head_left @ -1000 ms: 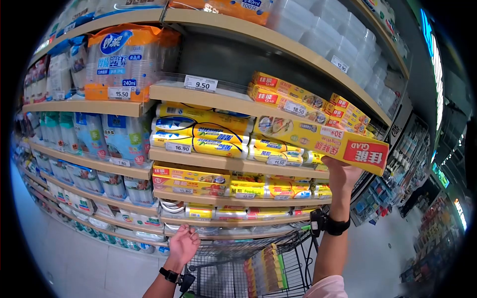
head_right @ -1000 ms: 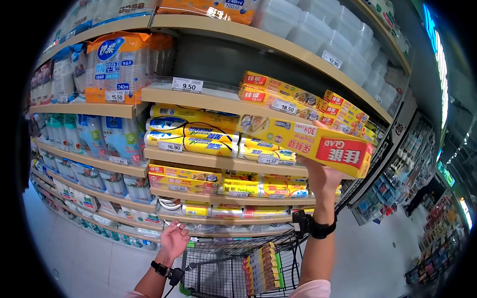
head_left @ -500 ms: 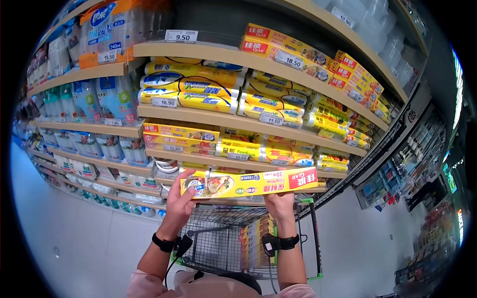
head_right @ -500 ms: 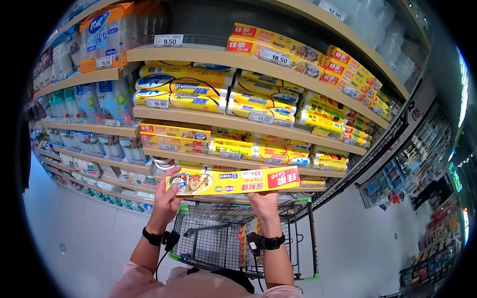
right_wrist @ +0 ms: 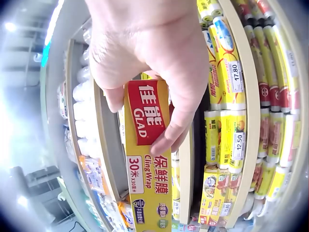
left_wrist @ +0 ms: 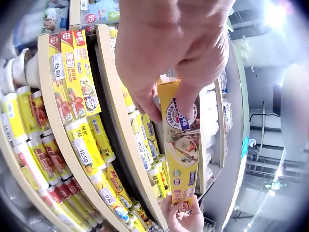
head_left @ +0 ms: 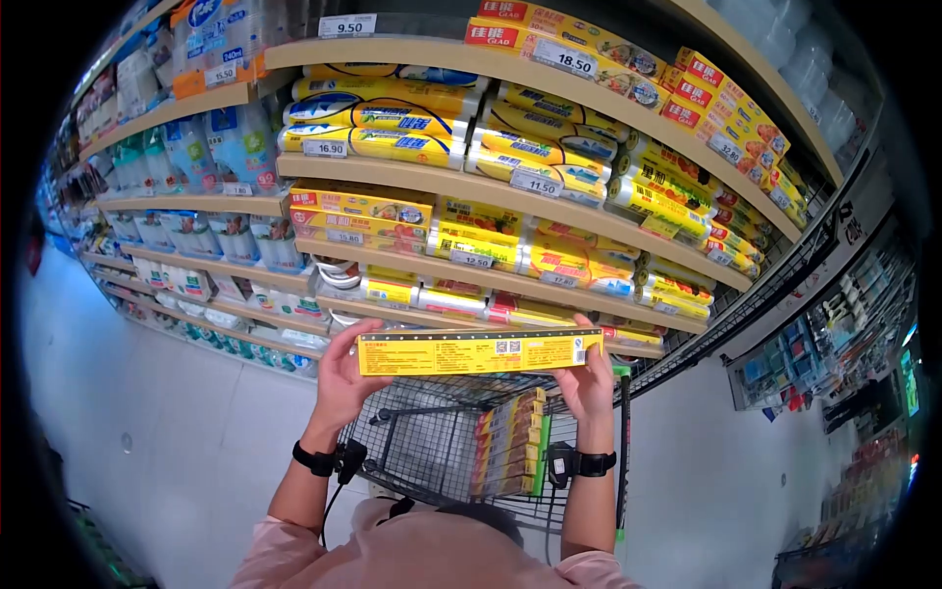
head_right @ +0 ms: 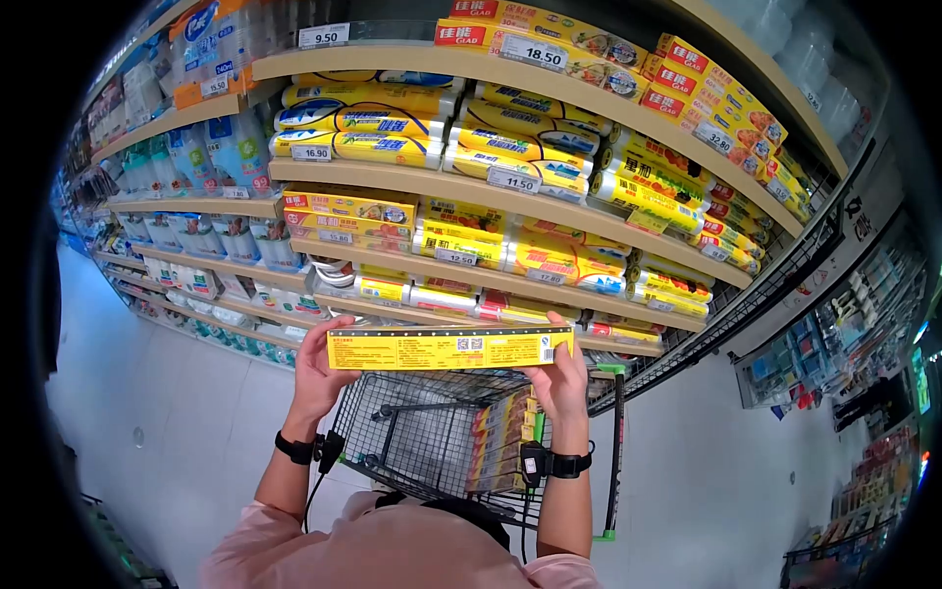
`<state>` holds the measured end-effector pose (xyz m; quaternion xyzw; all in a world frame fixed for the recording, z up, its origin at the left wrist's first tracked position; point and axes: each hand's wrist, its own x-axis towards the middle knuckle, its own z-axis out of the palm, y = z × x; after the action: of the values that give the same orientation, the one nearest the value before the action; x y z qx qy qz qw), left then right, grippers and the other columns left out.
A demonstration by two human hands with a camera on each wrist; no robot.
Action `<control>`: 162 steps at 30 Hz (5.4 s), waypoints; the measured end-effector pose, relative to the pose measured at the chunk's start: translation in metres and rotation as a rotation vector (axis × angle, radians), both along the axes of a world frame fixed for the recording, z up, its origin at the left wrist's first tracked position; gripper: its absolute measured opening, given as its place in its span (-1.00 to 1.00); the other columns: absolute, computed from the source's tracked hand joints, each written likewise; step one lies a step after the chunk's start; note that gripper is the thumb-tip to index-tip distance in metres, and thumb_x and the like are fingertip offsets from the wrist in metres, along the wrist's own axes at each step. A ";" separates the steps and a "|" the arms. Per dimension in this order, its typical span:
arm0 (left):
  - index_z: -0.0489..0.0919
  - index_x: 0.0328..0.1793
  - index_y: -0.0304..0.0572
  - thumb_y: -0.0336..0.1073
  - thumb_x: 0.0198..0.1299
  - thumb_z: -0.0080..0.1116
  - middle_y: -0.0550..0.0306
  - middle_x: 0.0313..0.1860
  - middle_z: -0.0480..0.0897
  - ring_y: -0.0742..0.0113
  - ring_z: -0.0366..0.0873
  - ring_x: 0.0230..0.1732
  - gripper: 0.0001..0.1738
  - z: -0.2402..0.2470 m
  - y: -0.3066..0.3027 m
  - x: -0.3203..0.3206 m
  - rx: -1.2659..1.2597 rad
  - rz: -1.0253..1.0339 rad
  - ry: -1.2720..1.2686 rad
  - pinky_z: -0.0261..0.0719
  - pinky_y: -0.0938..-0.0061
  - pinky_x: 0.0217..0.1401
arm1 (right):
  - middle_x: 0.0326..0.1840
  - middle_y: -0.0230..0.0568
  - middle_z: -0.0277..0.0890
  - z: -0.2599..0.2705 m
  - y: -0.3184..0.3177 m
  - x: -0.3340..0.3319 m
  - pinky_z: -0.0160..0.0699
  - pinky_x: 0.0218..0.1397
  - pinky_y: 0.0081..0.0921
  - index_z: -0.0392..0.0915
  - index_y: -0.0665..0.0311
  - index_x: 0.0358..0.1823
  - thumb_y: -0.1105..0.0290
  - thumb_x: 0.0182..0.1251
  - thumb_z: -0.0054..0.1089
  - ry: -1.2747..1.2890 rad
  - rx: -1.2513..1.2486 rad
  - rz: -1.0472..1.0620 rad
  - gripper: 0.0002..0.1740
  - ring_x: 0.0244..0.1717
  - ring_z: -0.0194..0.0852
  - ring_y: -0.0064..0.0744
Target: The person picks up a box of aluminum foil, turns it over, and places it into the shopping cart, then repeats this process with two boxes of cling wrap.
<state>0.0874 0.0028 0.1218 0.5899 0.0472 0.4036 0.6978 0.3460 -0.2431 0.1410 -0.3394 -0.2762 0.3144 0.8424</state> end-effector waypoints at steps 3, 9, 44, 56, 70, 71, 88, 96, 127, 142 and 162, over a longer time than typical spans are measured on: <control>0.28 0.46 -0.28 -0.75 -0.07 0.33 -0.08 0.40 0.38 0.17 0.42 0.37 -0.11 0.006 -0.014 0.003 -0.138 -0.063 0.008 0.48 0.31 0.42 | 0.34 0.08 0.34 0.001 -0.006 0.002 0.52 0.32 -0.04 0.06 0.33 0.51 0.26 0.53 -0.02 0.022 0.022 -0.027 -0.37 0.32 0.42 -0.03; 0.28 0.45 -0.24 -0.48 0.28 0.18 -0.07 0.29 0.50 0.33 0.53 0.17 -0.38 -0.009 -0.027 0.007 -0.258 0.023 0.074 0.54 0.64 0.02 | 0.27 0.03 0.42 -0.010 -0.015 0.001 0.64 0.20 -0.16 0.14 0.32 0.48 0.30 0.53 -0.01 0.033 -0.036 -0.067 -0.43 0.26 0.49 -0.12; 0.40 0.21 -0.41 -0.41 0.02 0.47 -0.02 -0.05 0.56 0.34 0.59 -0.06 -0.36 0.053 -0.062 0.019 0.435 0.644 0.141 0.59 0.48 0.00 | 0.26 -0.05 0.47 -0.113 0.020 -0.002 0.70 -0.01 -0.26 0.25 0.34 0.44 0.14 0.63 -0.21 0.062 -0.446 0.179 -0.47 0.04 0.60 -0.21; 0.48 -0.03 -0.26 -0.45 0.13 0.36 0.11 -0.20 0.55 0.45 0.53 -0.24 -0.67 0.042 -0.043 0.030 0.413 0.752 0.190 0.54 0.52 -0.16 | -0.39 -0.28 0.56 -0.102 0.015 -0.014 0.37 -0.51 -0.62 0.51 0.34 -0.02 0.06 0.60 -0.11 0.147 -0.521 -0.012 -0.56 -0.60 0.39 -0.52; 0.46 -0.13 -0.23 -0.39 0.25 0.27 0.30 -0.36 0.45 0.61 0.36 -0.37 -0.80 0.011 -0.024 0.032 0.179 0.671 0.203 0.37 0.63 -0.37 | -0.20 -0.29 0.56 -0.089 0.007 -0.010 0.36 -0.51 -0.61 0.42 0.27 0.19 0.15 0.57 -0.03 0.033 -0.508 -0.077 -0.62 -0.49 0.42 -0.56; 0.46 -0.12 -0.22 -0.37 0.28 0.24 0.31 -0.36 0.45 0.62 0.36 -0.39 -0.82 0.008 -0.022 0.032 0.095 0.626 0.177 0.34 0.65 -0.39 | -0.15 -0.29 0.56 -0.087 0.006 -0.010 0.39 -0.48 -0.61 0.39 0.28 0.25 0.18 0.55 0.01 0.019 -0.473 -0.078 -0.59 -0.45 0.44 -0.56; 0.49 0.07 -0.06 -0.10 0.49 0.01 0.25 -0.09 0.56 0.43 0.59 -0.15 -0.75 -0.094 -0.001 0.004 -0.562 0.165 0.188 0.63 0.45 -0.18 | 0.41 -0.13 0.25 -0.052 -0.017 -0.017 0.75 -0.13 -0.61 0.30 0.34 0.38 0.68 0.13 0.39 -0.443 -0.482 -0.057 -0.26 0.14 0.56 -0.33; 0.36 0.41 -0.16 -0.10 0.48 -0.10 0.02 0.21 0.49 0.21 0.63 -0.01 -0.52 -0.133 -0.012 -0.007 -0.610 -0.085 0.632 0.65 0.31 0.01 | -0.18 -0.28 0.64 -0.081 -0.048 0.000 0.66 -0.10 -0.56 0.49 0.40 -0.03 0.47 0.21 0.45 -0.362 -0.693 -0.189 -0.63 -0.15 0.62 -0.58; 0.52 0.03 -0.12 -0.18 0.43 0.10 0.14 -0.02 0.61 0.27 0.61 -0.07 -0.79 -0.183 -0.021 -0.118 -0.728 0.117 0.889 0.62 0.38 -0.04 | -0.07 0.16 0.65 -0.399 0.017 0.088 0.64 0.08 -0.21 0.53 0.43 -0.01 0.16 -0.09 0.52 -0.330 -1.714 -0.418 -0.35 0.02 0.64 0.10; 0.48 -0.03 -0.14 -0.27 0.37 0.03 0.11 -0.12 0.57 0.19 0.58 -0.10 -0.84 -0.170 0.011 -0.098 -0.666 0.136 0.945 0.56 0.31 -0.05 | -0.07 0.05 0.66 -0.447 0.035 0.123 0.65 0.05 -0.14 0.51 0.26 -0.01 0.23 0.02 0.55 -0.216 -1.638 -0.678 -0.47 -0.01 0.65 0.10; 0.15 -0.58 0.04 -0.16 0.39 -0.16 0.35 -0.68 0.13 0.46 0.06 -0.62 -0.59 -0.145 -0.054 -0.051 -0.821 0.015 0.117 0.08 0.53 -0.53 | -0.56 -0.25 0.57 -0.380 -0.044 0.088 0.54 -0.42 -0.39 0.56 0.33 -0.47 0.53 0.17 0.02 -0.318 -1.290 -0.402 -0.87 -0.50 0.58 -0.35</control>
<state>0.0367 -0.0511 -0.0235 0.2844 0.2482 0.3220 0.8682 0.4343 -0.2869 -0.2391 -0.8588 -0.0861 0.2002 0.4636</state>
